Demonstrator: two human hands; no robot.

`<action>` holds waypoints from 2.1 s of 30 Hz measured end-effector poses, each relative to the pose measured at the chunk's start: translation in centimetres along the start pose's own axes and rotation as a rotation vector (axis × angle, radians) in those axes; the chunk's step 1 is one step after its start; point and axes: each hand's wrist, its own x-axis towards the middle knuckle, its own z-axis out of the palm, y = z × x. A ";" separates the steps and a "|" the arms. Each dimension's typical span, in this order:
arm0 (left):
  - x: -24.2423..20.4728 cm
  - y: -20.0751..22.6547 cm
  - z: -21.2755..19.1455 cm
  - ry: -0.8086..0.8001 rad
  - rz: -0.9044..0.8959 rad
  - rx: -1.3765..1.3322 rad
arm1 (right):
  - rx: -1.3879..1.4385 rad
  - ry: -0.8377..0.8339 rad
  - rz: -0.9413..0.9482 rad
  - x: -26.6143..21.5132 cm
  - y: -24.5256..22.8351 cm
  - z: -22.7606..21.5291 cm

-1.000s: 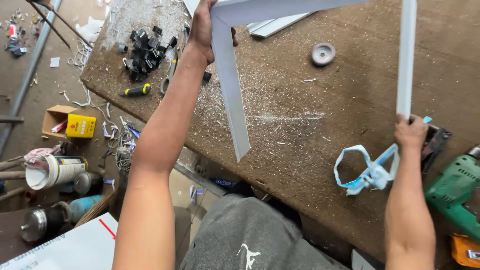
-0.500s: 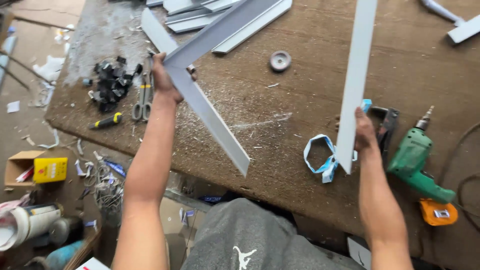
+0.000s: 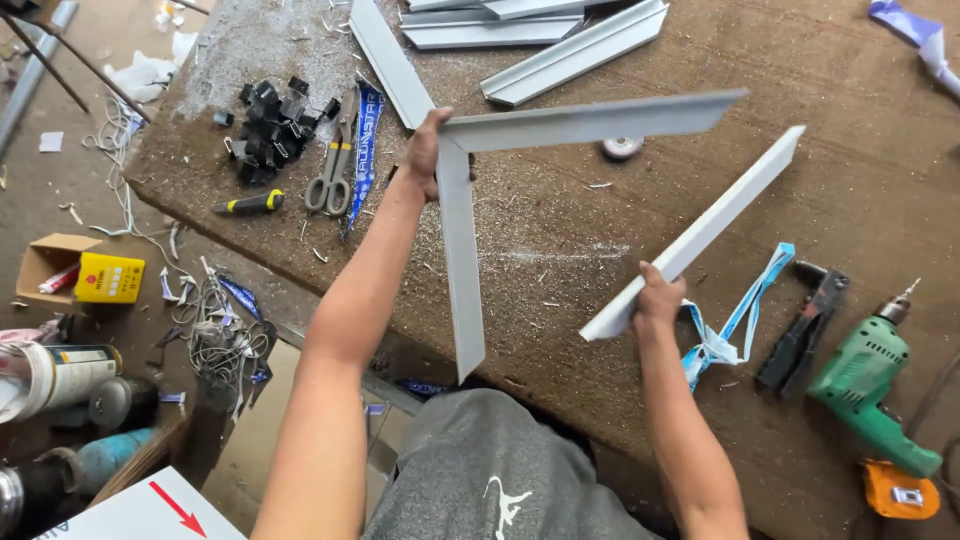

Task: The person assembles aluminum extrusion pieces into a rectangular frame using black plastic corner connectors. They pick up cut aluminum profiles, insert the connectors into the ends, and join the pieces at right angles. The process is repeated to form a complete frame.

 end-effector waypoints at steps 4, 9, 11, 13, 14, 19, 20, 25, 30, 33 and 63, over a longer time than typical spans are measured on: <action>0.2 0.2 0.5 -0.040 -0.054 0.070 | -0.112 -0.093 0.050 -1.7 -2.6 3.6; 0.2 0.8 -0.4 -0.063 -0.088 0.143 | -0.167 -0.244 -0.401 -13.0 -11.3 4.4; 0.2 1.3 0.4 -0.226 -0.183 0.343 | -0.174 -0.480 -0.878 -16.7 -13.0 4.9; -1.8 1.8 1.7 -0.329 -0.205 0.439 | -0.426 -0.495 -1.084 -17.5 -16.7 7.3; -2.6 2.2 2.4 -0.426 -0.215 0.554 | -0.663 -0.503 -1.284 -17.9 -18.5 8.7; 0.7 -0.4 2.1 -0.763 -0.103 0.718 | -1.071 -0.572 -0.751 -15.3 -18.8 10.7; 0.3 0.5 2.1 -0.774 -0.013 0.726 | -1.083 -0.506 -0.659 -12.7 -16.2 10.4; 1.5 2.8 -1.4 -0.510 0.009 0.525 | -1.050 -0.453 -0.525 -10.2 -16.9 6.8; 4.2 1.5 -4.3 -0.586 -0.207 0.381 | -1.169 -0.489 -0.237 -6.9 -19.5 7.4; 4.5 0.1 -4.3 -0.534 -0.245 0.358 | -1.176 -0.499 -0.066 -1.8 -18.7 8.8; 1.8 -21.3 -5.2 -0.407 0.229 1.559 | -0.994 -0.217 0.208 -7.3 -18.7 -12.8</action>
